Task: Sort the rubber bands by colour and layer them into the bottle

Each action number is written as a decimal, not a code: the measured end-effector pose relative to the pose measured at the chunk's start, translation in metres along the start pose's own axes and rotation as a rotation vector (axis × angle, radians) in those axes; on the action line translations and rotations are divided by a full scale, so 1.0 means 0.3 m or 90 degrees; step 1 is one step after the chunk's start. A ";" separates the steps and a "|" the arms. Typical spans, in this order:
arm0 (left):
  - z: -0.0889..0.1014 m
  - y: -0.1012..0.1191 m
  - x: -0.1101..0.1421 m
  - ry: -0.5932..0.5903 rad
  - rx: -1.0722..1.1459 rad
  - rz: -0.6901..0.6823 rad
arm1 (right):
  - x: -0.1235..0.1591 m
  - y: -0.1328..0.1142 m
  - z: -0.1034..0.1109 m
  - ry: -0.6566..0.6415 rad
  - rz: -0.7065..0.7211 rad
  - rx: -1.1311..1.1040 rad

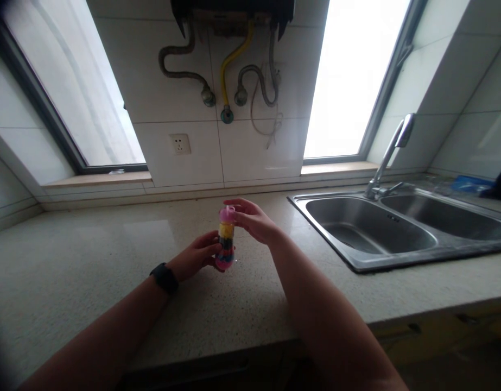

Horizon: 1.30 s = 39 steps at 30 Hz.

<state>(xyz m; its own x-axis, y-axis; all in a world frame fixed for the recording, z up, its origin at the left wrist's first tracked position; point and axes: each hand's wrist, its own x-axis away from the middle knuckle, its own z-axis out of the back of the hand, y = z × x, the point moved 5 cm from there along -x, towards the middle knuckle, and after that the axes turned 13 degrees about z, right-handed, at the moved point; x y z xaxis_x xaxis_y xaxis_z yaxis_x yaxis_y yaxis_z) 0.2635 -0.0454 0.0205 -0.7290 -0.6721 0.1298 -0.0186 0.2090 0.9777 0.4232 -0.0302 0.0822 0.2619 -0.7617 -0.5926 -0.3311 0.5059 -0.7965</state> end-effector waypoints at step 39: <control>0.007 0.028 0.006 0.019 -0.062 -0.069 | -0.012 -0.011 -0.032 0.049 0.066 -0.004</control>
<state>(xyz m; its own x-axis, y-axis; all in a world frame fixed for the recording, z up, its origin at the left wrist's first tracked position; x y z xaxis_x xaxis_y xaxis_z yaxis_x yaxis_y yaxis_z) 0.2607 -0.0435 0.0285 -0.7055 -0.7082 0.0261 -0.0283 0.0651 0.9975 0.4146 -0.0332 0.0882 0.1563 -0.7345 -0.6603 -0.3578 0.5810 -0.7310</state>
